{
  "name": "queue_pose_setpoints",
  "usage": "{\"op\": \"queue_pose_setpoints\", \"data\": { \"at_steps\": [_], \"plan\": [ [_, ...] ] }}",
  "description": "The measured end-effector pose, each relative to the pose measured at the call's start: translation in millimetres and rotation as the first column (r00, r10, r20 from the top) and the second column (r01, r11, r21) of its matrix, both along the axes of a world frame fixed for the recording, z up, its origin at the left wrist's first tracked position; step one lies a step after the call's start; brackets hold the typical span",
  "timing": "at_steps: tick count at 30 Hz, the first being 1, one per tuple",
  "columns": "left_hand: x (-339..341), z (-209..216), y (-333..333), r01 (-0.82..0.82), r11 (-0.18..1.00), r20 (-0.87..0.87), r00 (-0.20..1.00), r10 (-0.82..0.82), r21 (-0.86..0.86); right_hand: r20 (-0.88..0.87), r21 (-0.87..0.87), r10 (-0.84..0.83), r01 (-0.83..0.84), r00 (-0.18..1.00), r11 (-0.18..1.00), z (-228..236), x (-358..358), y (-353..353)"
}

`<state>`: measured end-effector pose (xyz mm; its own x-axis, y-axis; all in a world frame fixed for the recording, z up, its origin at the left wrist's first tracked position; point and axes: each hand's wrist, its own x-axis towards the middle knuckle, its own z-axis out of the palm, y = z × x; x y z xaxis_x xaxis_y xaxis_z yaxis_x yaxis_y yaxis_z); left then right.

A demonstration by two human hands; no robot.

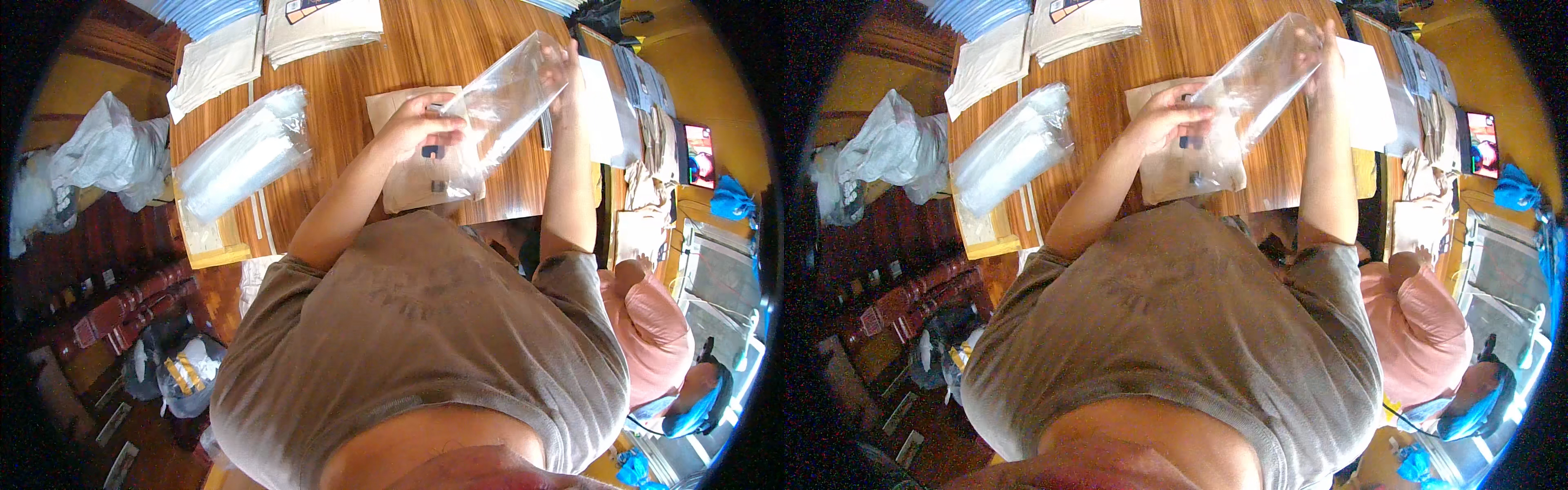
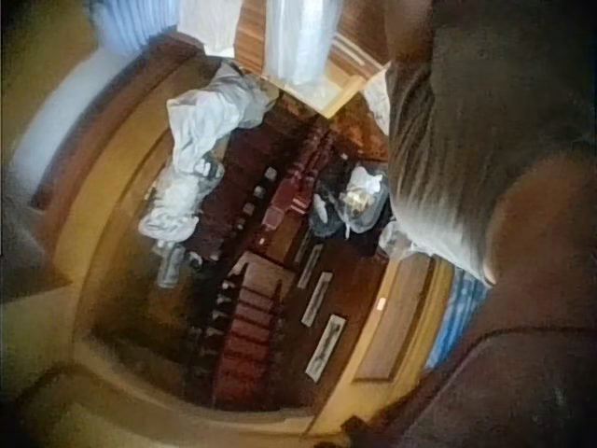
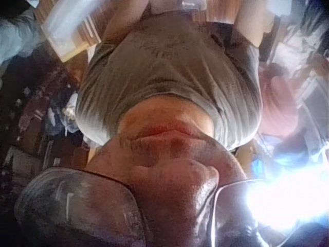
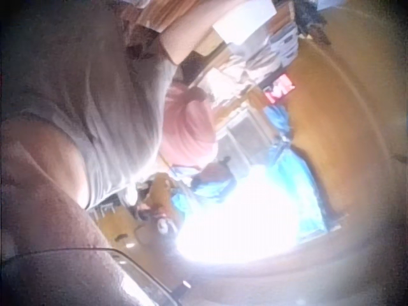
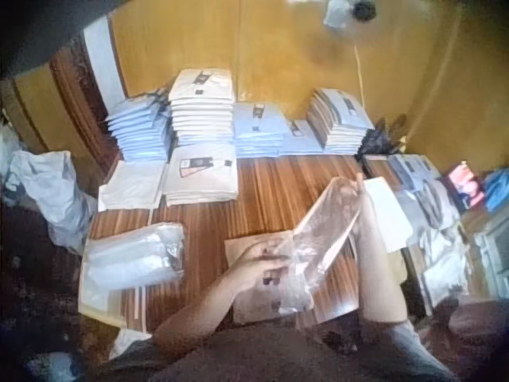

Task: The person places folded shirts into plastic sleeves, peels the adhesive backing, and seals the bags on a wooden table.

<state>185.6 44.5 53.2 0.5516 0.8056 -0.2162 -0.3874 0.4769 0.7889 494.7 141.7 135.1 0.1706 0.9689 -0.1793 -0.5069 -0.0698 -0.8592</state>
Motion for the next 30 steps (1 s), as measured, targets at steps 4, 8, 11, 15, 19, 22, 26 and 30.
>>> {"op": "queue_pose_setpoints", "data": {
  "at_steps": [4,8,11,15,19,22,26,30],
  "plan": [
    [-10,8,16,-0.086,0.993,-0.221,0.970,0.102,0.082,-0.057,0.052,0.291,-0.289,0.955,0.956,-28,-45,-66],
    [-35,8,44,-0.150,0.968,-0.390,0.894,0.219,0.200,0.414,0.072,0.298,-0.357,0.860,0.931,-90,-41,-84],
    [-54,13,48,-0.287,0.921,-0.413,0.829,0.377,0.263,0.492,-0.063,0.223,-0.222,0.841,0.973,-66,-68,-79],
    [-59,16,17,-0.214,0.975,0.031,0.976,0.216,-0.063,0.407,-0.006,0.149,-0.160,0.901,0.987,-50,-80,-62],
    [-60,10,-1,-0.165,0.985,-0.327,0.929,0.175,0.059,0.372,-0.043,0.220,-0.220,0.902,0.975,-71,-78,-48],
    [-69,-4,14,-0.220,0.975,-0.391,0.895,0.214,0.030,0.358,-0.085,0.462,-0.464,0.812,0.882,-83,-81,-47],
    [-88,-21,30,-0.288,0.957,-0.372,0.885,0.279,0.034,0.460,-0.334,0.603,-0.501,0.652,0.798,-99,-78,-25],
    [-88,-32,42,-0.418,0.895,-0.496,0.749,0.438,0.159,0.490,-0.314,0.623,-0.543,0.609,0.778,-123,-65,0]
  ]
}}
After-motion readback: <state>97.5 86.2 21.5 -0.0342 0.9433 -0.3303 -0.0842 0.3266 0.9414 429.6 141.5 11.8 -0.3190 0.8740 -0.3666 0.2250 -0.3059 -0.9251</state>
